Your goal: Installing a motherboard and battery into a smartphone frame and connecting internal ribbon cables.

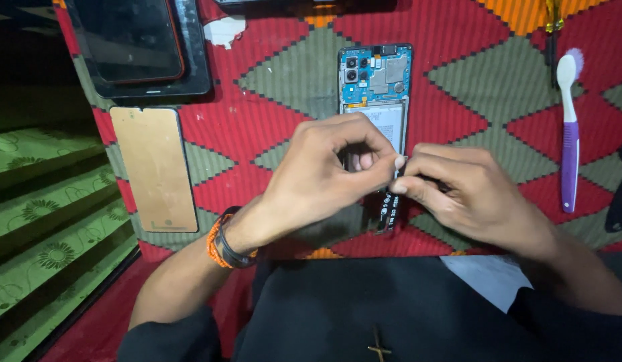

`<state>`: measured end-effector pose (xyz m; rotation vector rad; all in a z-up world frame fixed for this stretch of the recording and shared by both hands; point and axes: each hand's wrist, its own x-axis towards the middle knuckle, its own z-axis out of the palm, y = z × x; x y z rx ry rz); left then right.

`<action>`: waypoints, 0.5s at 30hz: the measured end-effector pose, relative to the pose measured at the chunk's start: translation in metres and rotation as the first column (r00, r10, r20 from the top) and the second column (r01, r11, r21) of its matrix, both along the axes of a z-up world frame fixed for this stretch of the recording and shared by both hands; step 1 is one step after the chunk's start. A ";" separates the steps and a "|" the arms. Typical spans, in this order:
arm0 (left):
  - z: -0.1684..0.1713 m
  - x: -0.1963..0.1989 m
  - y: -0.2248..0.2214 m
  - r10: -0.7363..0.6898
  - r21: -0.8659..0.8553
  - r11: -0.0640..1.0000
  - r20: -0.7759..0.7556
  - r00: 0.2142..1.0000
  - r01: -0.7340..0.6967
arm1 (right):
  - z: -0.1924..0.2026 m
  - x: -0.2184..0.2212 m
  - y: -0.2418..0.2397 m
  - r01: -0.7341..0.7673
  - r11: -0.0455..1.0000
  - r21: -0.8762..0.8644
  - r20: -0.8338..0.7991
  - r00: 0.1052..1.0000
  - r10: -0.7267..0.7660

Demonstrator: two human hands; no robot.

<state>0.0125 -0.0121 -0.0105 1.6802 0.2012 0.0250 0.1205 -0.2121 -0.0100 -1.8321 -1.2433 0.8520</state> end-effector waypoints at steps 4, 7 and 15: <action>0.003 0.000 0.005 -0.024 -0.029 0.999 0.013 1.000 0.025 | 0.001 0.003 0.002 0.005 1.000 0.007 0.036 0.999 -0.005; 0.003 0.000 0.006 -0.044 -0.016 0.999 0.036 0.998 0.045 | 0.002 0.001 0.004 -0.005 0.999 -0.035 0.043 0.999 0.007; 0.001 -0.001 0.005 -0.046 0.009 0.999 0.055 0.997 0.045 | 0.003 -0.001 0.003 -0.015 1.000 0.008 0.139 0.990 0.014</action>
